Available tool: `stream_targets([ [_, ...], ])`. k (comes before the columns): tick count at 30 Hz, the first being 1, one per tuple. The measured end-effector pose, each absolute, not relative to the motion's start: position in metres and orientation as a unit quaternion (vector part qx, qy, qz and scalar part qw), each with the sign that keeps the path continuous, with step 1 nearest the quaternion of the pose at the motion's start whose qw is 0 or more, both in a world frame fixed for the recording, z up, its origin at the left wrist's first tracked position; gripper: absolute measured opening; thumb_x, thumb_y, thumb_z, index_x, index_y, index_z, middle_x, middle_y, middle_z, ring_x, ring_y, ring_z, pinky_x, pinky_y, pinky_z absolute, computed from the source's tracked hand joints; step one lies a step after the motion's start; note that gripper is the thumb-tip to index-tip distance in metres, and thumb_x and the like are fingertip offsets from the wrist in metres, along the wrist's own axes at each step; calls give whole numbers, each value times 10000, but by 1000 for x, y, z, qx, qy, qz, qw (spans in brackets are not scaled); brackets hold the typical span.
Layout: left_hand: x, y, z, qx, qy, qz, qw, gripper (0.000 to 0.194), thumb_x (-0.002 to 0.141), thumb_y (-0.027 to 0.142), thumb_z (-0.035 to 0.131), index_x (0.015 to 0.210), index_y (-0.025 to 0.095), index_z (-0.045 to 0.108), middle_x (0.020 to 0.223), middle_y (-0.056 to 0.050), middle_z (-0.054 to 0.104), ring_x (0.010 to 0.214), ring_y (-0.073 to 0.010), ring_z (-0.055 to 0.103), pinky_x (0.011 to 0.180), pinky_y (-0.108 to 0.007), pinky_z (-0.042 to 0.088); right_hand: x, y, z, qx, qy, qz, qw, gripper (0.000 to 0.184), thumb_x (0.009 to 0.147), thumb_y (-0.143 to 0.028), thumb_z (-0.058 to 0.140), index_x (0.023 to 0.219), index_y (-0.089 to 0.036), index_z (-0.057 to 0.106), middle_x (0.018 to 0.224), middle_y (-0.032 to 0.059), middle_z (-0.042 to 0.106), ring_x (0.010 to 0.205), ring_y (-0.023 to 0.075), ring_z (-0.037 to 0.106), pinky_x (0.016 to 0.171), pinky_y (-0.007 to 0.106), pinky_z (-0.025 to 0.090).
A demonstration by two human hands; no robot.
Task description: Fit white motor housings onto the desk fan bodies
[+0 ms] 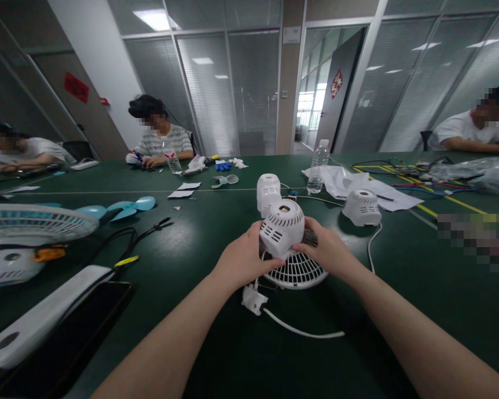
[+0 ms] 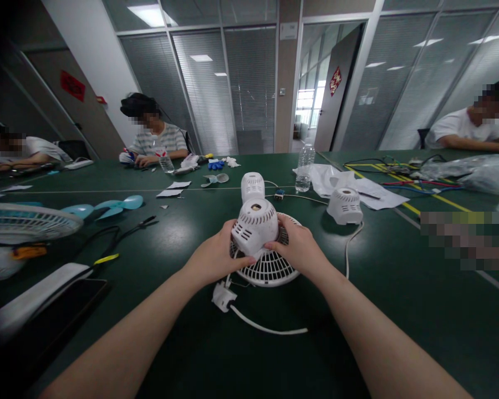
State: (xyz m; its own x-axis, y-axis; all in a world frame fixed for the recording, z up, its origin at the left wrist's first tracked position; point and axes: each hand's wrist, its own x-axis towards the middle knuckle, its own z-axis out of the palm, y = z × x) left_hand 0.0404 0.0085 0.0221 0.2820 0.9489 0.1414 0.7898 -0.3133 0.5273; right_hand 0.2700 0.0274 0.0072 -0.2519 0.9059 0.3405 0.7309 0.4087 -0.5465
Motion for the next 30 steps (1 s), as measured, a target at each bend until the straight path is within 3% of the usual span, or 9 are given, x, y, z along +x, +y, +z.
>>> stream_targets([
  [9, 41, 10, 25, 782, 563, 209, 167, 850, 659, 621, 708, 1346, 255, 367, 1233, -108, 630, 1020, -339, 641, 828, -490, 535, 266, 22, 12, -543, -794, 77, 262, 550, 826, -371, 661, 1300, -155, 486, 1235, 153, 644, 1137, 342, 610, 925, 517, 499],
  [20, 38, 10, 28, 789, 560, 201, 152, 777, 661, 639, 699, 1271, 254, 412, 1138, -95, 665, 964, -325, 662, 776, -459, 538, 268, 23, 7, -536, -809, 43, 238, 639, 846, -417, 626, 1378, -132, 417, 1352, 182, 563, 1258, 354, 524, 1030, 542, 414],
  [26, 40, 9, 30, 783, 574, 188, 145, 745, 648, 638, 714, 1215, 248, 430, 1123, -98, 670, 961, -329, 665, 776, -446, 533, 268, 28, 0, -523, -810, 61, 257, 626, 843, -362, 635, 1393, -179, 400, 1383, 148, 548, 1309, 314, 486, 1070, 527, 386],
  [30, 38, 11, 29, 791, 562, 192, 146, 726, 658, 619, 719, 1209, 252, 423, 1144, -93, 662, 960, -319, 664, 770, -438, 533, 270, 29, -2, -547, -803, 39, 233, 632, 852, -422, 615, 1403, -198, 398, 1454, 135, 481, 1386, 337, 381, 1106, 602, 299],
])
